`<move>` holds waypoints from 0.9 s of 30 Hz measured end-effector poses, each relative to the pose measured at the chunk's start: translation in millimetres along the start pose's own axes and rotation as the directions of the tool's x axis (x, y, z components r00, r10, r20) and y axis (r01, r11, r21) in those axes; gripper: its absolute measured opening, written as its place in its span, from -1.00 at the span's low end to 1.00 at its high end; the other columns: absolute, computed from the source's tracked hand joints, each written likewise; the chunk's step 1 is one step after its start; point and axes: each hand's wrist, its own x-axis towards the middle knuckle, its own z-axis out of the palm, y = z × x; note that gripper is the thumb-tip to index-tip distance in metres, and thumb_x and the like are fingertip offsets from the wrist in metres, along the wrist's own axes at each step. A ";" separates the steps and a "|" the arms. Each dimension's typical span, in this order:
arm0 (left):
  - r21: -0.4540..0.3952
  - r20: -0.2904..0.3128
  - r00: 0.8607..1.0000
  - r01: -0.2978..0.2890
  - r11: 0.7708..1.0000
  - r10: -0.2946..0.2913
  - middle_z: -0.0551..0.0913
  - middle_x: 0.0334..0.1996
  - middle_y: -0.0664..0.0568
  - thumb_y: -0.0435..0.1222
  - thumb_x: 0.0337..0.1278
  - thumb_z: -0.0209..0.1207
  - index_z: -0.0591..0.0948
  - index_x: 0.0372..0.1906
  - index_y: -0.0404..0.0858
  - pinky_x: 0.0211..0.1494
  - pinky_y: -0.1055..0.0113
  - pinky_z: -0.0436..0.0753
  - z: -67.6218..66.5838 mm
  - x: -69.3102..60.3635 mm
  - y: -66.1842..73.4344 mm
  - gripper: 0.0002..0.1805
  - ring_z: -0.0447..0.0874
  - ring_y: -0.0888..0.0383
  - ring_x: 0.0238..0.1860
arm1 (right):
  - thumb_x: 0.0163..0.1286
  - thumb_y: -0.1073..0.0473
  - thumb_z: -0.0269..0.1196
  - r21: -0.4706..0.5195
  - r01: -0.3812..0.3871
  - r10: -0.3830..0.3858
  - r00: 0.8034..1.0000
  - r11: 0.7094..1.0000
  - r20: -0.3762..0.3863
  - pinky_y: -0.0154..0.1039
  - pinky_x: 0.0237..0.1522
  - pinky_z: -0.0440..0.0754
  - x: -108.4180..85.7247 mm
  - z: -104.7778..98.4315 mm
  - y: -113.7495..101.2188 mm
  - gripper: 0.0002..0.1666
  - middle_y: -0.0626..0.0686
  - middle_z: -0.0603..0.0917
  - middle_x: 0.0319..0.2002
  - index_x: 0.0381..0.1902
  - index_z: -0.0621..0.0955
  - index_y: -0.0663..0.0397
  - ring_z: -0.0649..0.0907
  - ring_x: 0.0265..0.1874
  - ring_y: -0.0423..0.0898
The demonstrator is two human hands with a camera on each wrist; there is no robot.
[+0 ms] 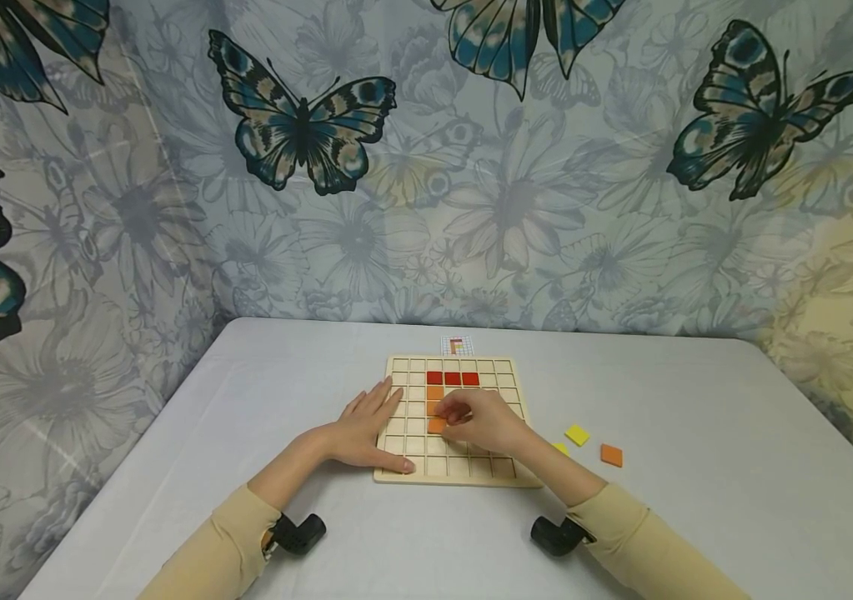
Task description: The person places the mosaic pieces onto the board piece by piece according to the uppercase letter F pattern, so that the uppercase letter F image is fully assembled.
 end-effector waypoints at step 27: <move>-0.007 -0.013 1.000 -0.021 1.000 0.021 -0.39 0.55 -0.17 0.46 -0.12 0.15 -0.20 0.56 -0.28 0.49 -0.03 -0.31 3.6 2.7 -5.1 0.37 -0.47 -0.01 0.54 | 0.28 0.21 0.35 0.004 -0.042 0.042 0.998 0.999 -0.036 -0.20 -0.22 0.59 -30.0 -23.0 12.4 -0.84 -0.07 0.70 -0.20 -0.17 0.71 0.01 0.64 -0.21 -0.13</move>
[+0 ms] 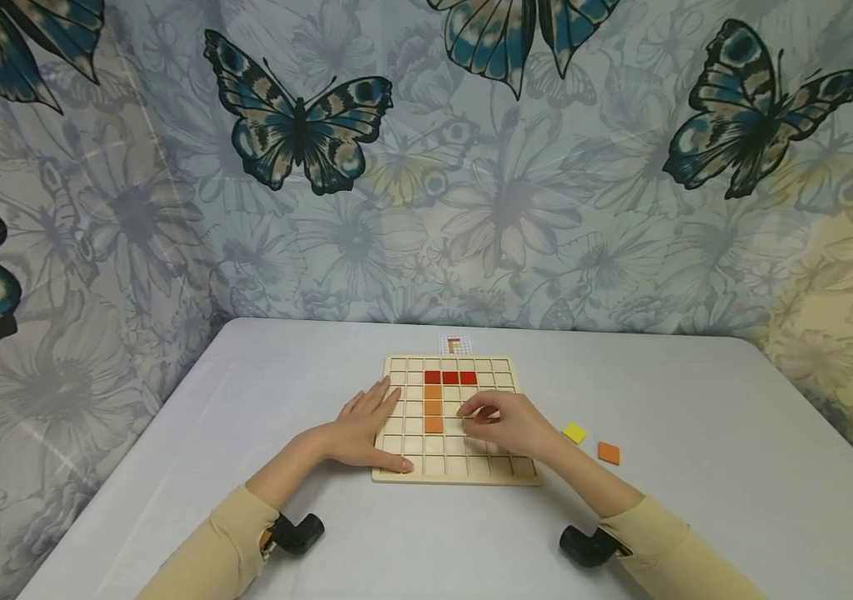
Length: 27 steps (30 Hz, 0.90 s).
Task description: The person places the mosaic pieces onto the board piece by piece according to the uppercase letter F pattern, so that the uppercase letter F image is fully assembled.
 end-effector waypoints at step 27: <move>0.008 -0.006 1.000 -0.003 1.000 0.003 -0.42 0.55 -0.13 0.43 -0.10 0.17 -0.22 0.56 -0.25 0.49 0.00 -0.33 2.1 0.7 -2.6 0.35 -0.49 0.03 0.53 | 0.25 0.07 0.39 -0.005 -0.241 0.240 0.969 0.971 -0.065 -0.23 -0.40 0.54 -57.0 -51.2 36.3 -0.86 -0.07 0.65 -0.33 -0.29 0.69 -0.04 0.56 -0.30 -0.09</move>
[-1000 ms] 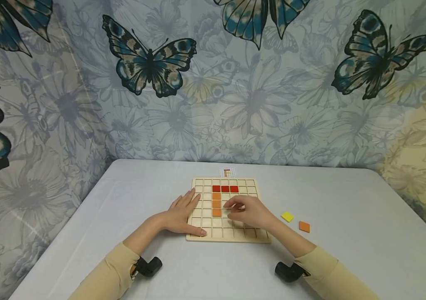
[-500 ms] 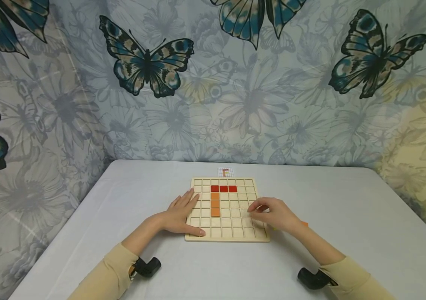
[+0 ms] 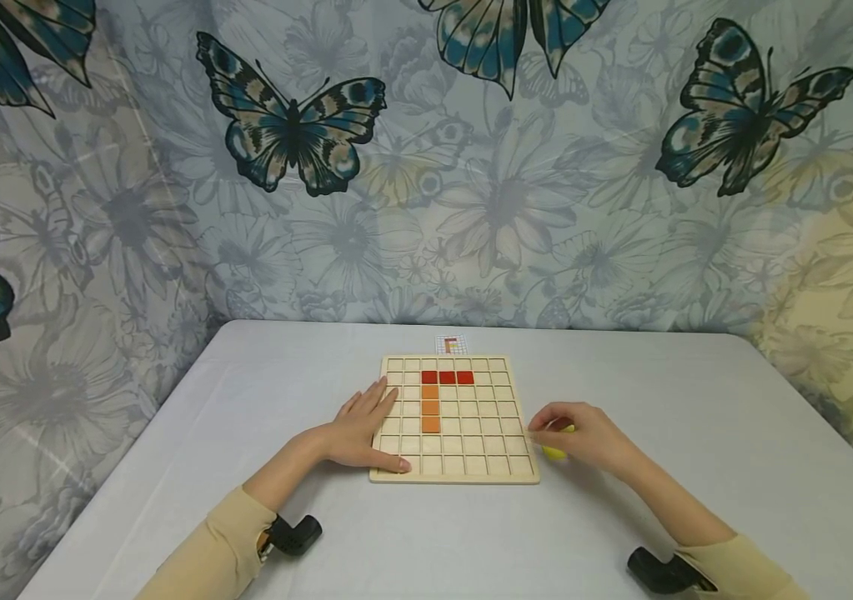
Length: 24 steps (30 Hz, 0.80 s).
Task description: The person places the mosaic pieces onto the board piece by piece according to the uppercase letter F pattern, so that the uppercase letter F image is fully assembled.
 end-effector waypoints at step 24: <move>-0.017 -0.008 1.000 -0.019 1.000 0.019 -0.38 0.54 -0.21 0.42 -0.09 0.18 -0.18 0.55 -0.31 0.49 -0.03 -0.32 -2.1 -2.9 2.9 0.35 -0.46 -0.05 0.53 | 0.15 0.21 0.42 -0.132 -0.071 0.071 0.997 0.989 -0.003 -0.16 -0.28 0.52 -33.6 -40.7 39.3 -0.67 0.07 0.63 -0.09 -0.10 0.66 0.09 0.53 -0.17 0.02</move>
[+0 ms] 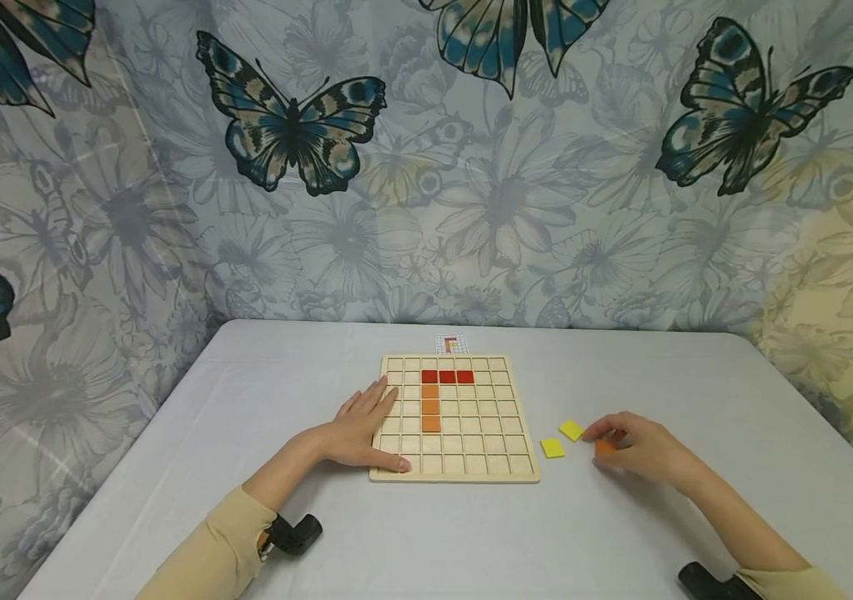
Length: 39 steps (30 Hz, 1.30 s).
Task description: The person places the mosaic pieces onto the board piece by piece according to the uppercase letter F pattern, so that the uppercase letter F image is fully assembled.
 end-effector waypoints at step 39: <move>-0.012 0.006 1.000 0.012 1.000 -0.012 -0.42 0.55 -0.13 0.45 -0.11 0.16 -0.22 0.56 -0.26 0.49 0.01 -0.35 2.3 1.9 -2.8 0.37 -0.50 0.03 0.53 | 0.07 0.17 0.48 -0.044 0.007 -0.011 0.996 0.999 -0.085 -0.32 -0.39 0.51 6.8 6.0 -0.2 -0.57 -0.05 0.64 -0.33 -0.11 0.65 0.21 0.56 -0.33 -0.11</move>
